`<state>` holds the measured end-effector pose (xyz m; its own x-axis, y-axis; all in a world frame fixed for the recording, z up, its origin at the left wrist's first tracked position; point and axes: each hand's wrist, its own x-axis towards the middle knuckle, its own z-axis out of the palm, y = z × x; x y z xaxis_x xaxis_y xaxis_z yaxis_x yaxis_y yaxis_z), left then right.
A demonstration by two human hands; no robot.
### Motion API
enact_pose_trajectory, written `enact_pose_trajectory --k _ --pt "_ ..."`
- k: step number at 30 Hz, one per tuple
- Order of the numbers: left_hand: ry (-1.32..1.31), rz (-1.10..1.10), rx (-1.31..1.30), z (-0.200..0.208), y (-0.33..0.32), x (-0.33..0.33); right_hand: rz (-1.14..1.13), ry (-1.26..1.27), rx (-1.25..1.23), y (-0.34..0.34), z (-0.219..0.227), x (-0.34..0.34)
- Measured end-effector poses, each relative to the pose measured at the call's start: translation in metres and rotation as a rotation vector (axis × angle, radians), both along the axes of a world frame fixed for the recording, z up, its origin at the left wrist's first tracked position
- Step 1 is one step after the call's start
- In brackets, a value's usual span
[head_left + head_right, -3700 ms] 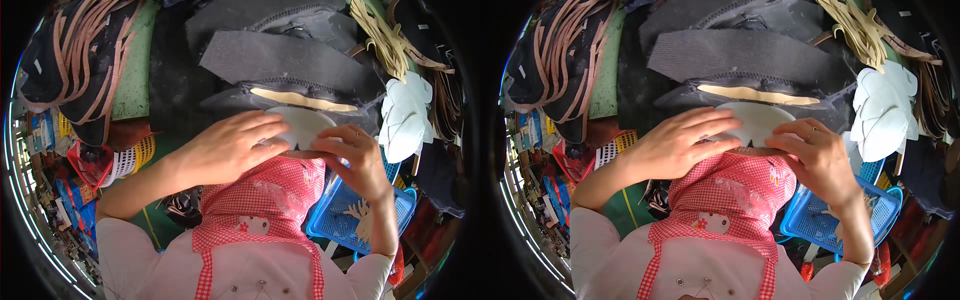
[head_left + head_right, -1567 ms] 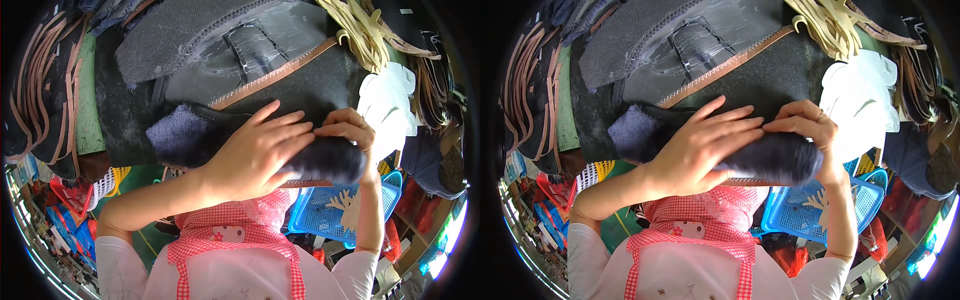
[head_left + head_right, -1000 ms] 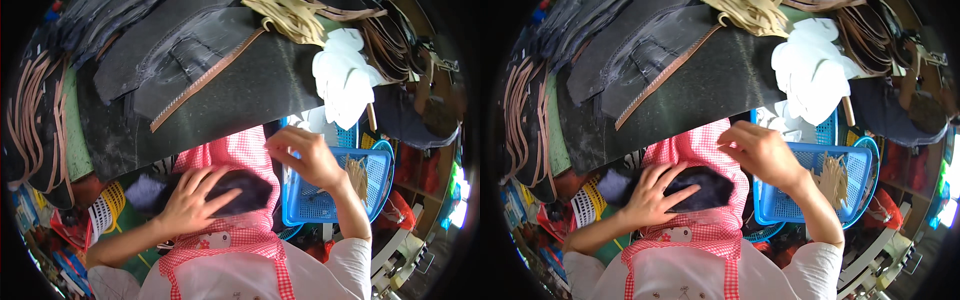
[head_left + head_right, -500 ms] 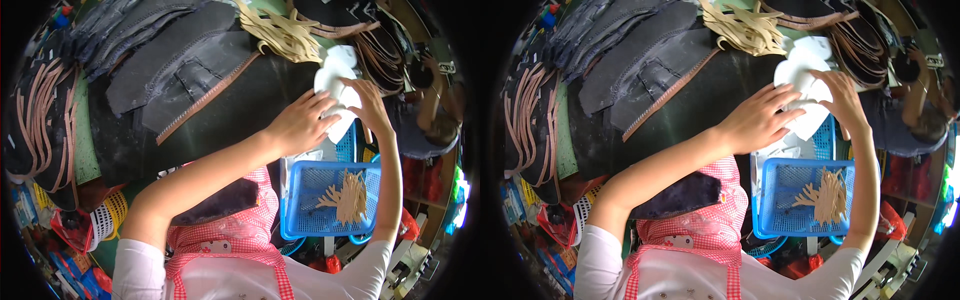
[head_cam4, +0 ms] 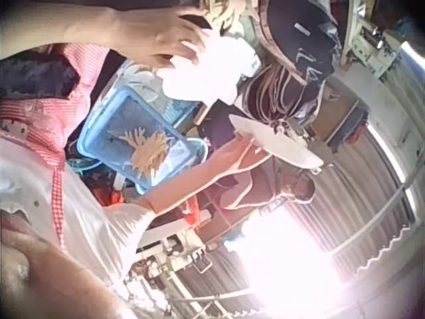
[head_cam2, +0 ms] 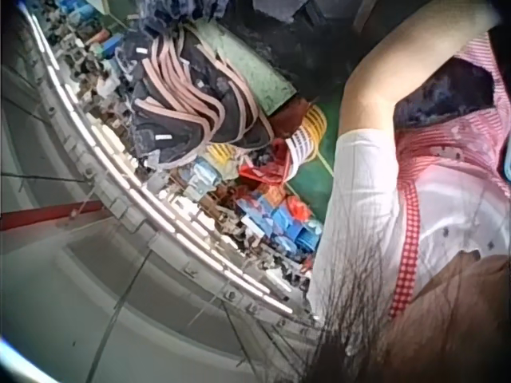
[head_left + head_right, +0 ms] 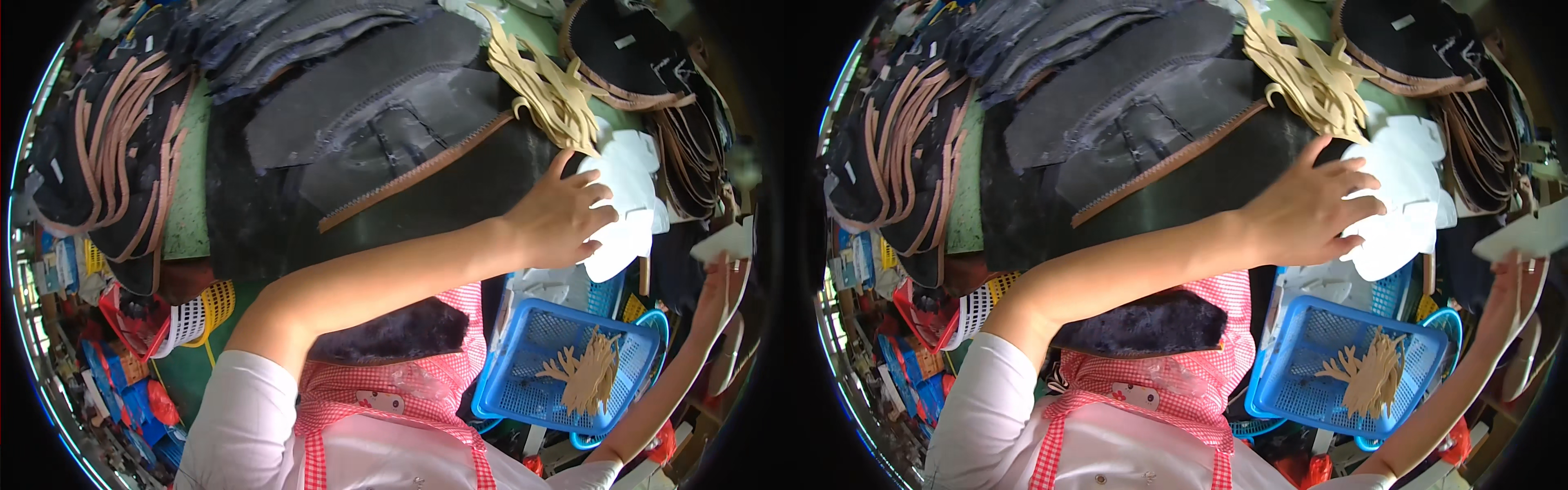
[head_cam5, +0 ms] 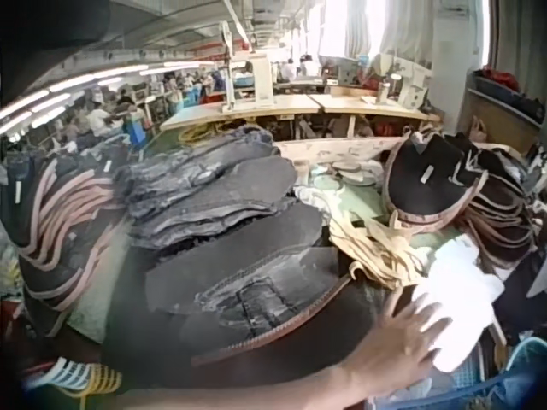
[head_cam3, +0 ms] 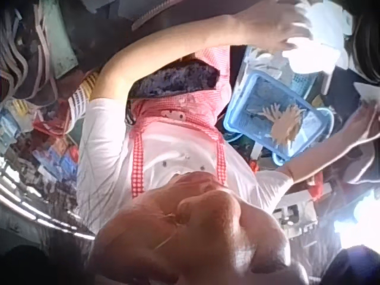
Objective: Manually glue and attach reinforcements or lining to shoe upper components in a factory setting.
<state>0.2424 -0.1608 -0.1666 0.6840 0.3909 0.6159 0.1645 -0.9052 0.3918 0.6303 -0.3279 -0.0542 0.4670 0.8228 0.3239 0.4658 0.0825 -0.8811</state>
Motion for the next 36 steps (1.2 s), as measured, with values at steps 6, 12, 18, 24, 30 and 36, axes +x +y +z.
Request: enact_pose_trajectory --k 6,12,18,24,30,36 --pt "0.253 0.78 0.151 0.043 0.068 -0.162 0.508 0.401 -0.255 0.045 -0.042 -0.167" --pt "0.435 0.615 -0.029 0.093 0.074 -0.222 0.932 0.267 -0.375 0.118 -0.033 -0.287" --pt "0.427 0.406 -0.258 0.122 0.089 -0.242 1.243 -0.233 -0.178 0.176 -0.024 -0.386" --pt "0.156 0.472 0.418 0.066 0.106 -0.258 0.981 -0.041 -0.187 0.165 -0.082 -0.384" --pt "0.31 0.043 -0.257 0.043 -0.021 -0.277 0.339 0.657 -0.184 0.135 -0.09 -0.34" --pt "0.211 -0.136 -0.296 0.035 -0.029 -0.273 0.474 0.788 -0.069 0.125 -0.088 -0.3"
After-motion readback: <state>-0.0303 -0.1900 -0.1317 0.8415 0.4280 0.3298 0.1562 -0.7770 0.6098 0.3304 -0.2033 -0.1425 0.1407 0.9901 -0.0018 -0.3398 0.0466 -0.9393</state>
